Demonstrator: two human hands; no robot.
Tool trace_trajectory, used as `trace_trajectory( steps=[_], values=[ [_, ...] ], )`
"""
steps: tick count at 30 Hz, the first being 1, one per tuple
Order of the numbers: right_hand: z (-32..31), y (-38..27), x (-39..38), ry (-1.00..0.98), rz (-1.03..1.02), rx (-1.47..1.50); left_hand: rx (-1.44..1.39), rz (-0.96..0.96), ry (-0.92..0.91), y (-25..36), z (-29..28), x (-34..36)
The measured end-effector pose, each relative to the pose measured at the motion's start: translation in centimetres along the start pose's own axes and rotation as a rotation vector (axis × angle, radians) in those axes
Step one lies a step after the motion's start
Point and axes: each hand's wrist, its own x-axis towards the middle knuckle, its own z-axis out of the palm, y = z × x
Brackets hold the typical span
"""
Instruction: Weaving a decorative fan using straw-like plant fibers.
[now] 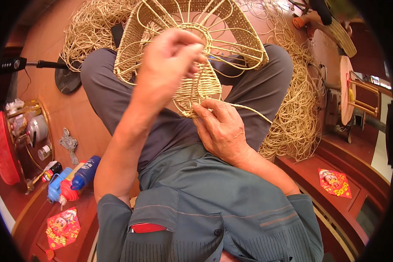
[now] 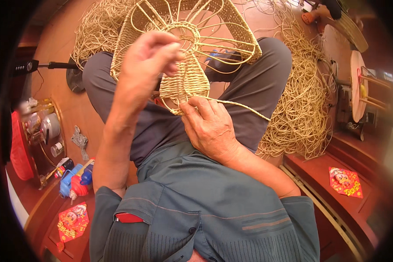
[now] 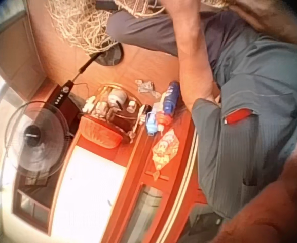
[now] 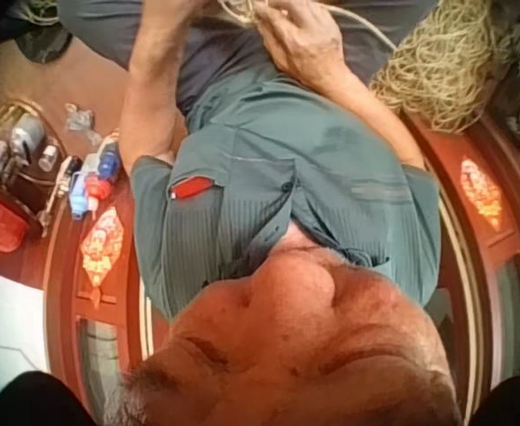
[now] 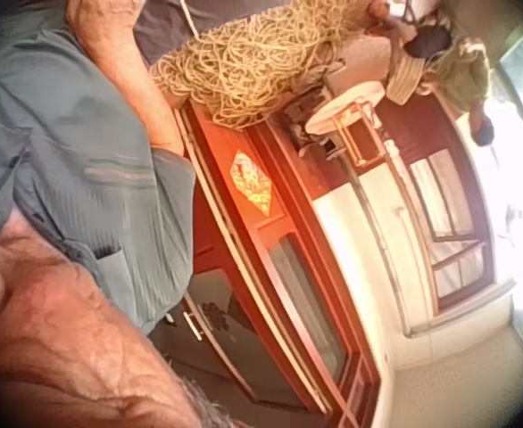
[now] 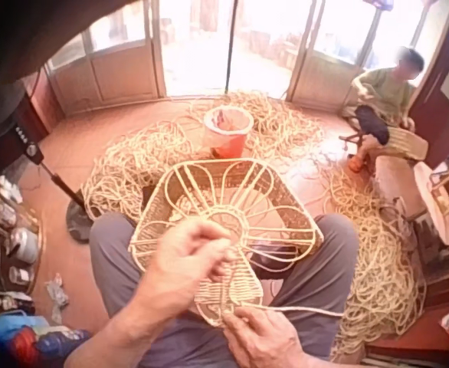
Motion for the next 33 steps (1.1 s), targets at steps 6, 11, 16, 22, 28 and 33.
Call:
trace_trajectory(
  steps=[6,11,16,22,28,33],
  values=[
    [-0.5,-0.1,0.5,-0.05,0.045,0.018,0.181,0.001,0.122,0.6,0.8,-3.7],
    [-0.4,0.6,0.5,-0.018,-0.007,0.083,0.163,-0.235,0.277,-5.4,-3.1,-9.7],
    [-0.5,0.4,0.8,-0.014,0.011,0.068,-0.396,-0.295,0.055,-6.1,-0.3,-8.9],
    [-0.1,0.4,0.7,0.038,0.032,0.1,-0.456,-0.273,-0.003,-6.9,0.2,-8.3],
    [0.5,0.6,0.3,0.071,0.034,0.105,-0.457,-0.329,0.035,-6.9,-0.1,-8.8],
    [0.5,0.9,0.2,0.077,0.036,0.122,-0.423,-0.385,0.083,-7.7,-0.4,-9.8]
  ],
)
